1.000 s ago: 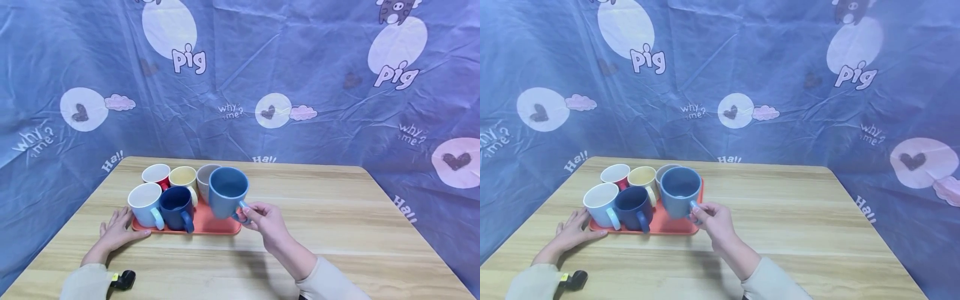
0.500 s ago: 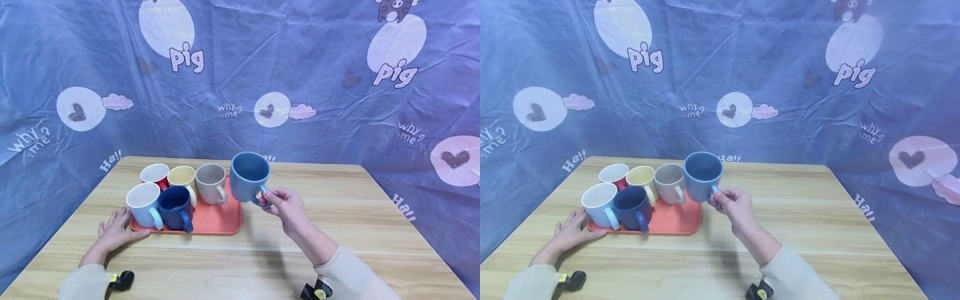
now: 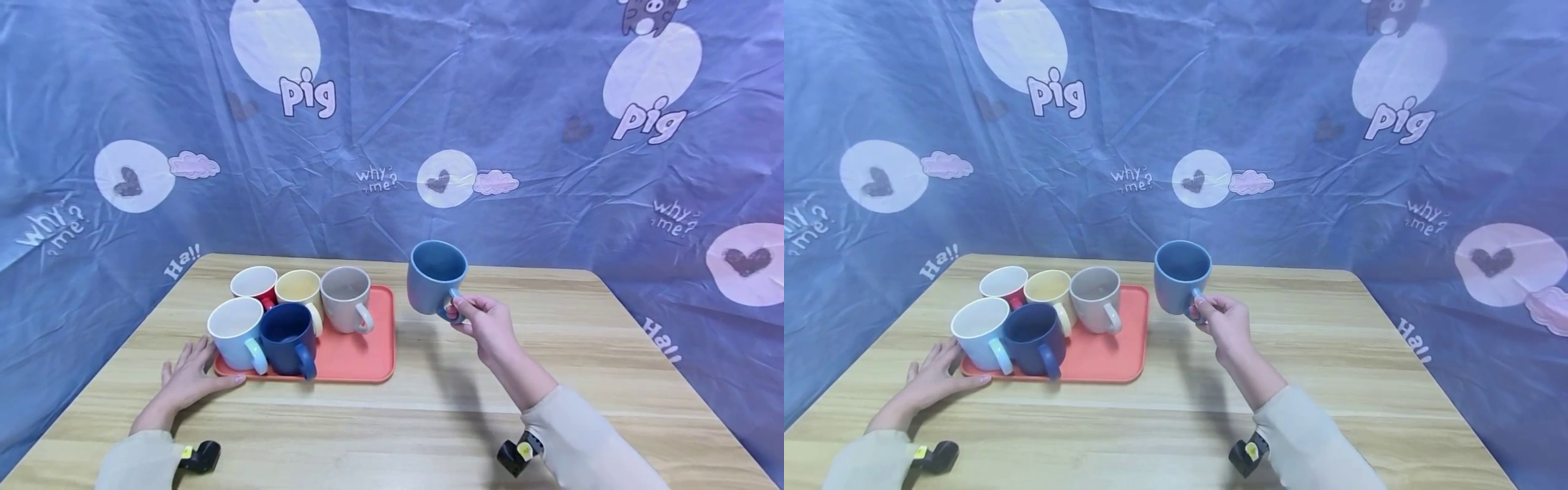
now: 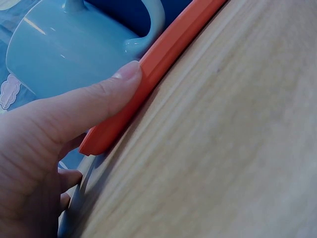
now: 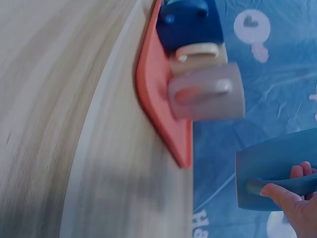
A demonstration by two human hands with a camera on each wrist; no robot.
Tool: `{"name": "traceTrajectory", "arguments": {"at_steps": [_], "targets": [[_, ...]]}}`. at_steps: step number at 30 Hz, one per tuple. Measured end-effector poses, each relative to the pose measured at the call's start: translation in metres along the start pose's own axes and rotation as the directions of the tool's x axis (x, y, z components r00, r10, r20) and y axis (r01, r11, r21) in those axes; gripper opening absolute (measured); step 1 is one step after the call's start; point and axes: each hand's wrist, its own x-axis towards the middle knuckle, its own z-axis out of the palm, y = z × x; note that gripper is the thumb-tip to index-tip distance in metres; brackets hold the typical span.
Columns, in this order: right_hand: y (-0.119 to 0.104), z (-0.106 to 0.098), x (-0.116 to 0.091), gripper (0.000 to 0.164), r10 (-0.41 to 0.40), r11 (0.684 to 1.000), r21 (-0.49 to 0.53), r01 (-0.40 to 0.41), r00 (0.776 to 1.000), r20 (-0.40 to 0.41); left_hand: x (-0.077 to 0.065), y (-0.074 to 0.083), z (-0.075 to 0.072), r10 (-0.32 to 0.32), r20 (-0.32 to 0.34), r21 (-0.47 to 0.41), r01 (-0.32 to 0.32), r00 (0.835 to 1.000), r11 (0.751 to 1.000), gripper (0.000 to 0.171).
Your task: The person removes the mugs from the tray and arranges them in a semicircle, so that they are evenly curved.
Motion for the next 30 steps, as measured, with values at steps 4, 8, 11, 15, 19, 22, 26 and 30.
{"name": "traceTrajectory", "arguments": {"at_steps": [4,8,11,15,19,22,26,30], "targets": [[0.007,-0.004,0.009,0.008,-0.001,1.000,0.002,0.001,1.000,-0.027,0.001,0.002,-0.001,0.001,0.005,0.003,-0.001,1.000,1.000,0.100],[0.015,-0.005,0.019,0.008,0.003,1.000,-0.016,-0.003,0.999,-0.052,0.001,0.002,-0.001,0.000,0.002,0.004,0.000,1.000,1.000,0.102],[0.023,-0.005,0.025,0.008,0.007,0.999,-0.042,-0.010,0.998,-0.068,0.000,0.002,-0.001,-0.004,-0.001,0.004,0.004,1.000,1.000,0.104],[0.040,-0.009,0.035,0.009,-0.034,0.999,-0.043,0.032,0.998,-0.051,0.000,0.000,0.000,0.004,-0.003,0.003,-0.004,1.000,1.000,0.104],[0.047,-0.009,0.037,0.010,-0.030,0.998,-0.051,0.027,0.997,-0.066,-0.001,0.000,0.002,0.012,-0.006,0.001,-0.012,1.000,1.000,0.103],[0.053,-0.009,0.040,0.011,-0.013,0.998,-0.069,0.007,0.996,-0.087,-0.001,0.001,0.002,0.011,-0.004,0.003,-0.011,1.000,1.000,0.103],[0.076,-0.020,0.059,0.011,-0.041,0.999,-0.028,0.040,0.998,-0.048,-0.001,0.000,0.002,0.011,-0.002,-0.001,-0.011,1.000,1.000,0.103],[0.083,-0.023,0.065,0.013,-0.037,0.999,-0.016,0.036,0.999,-0.039,0.000,-0.001,0.001,0.013,-0.003,-0.004,-0.013,1.000,1.000,0.103]]}}
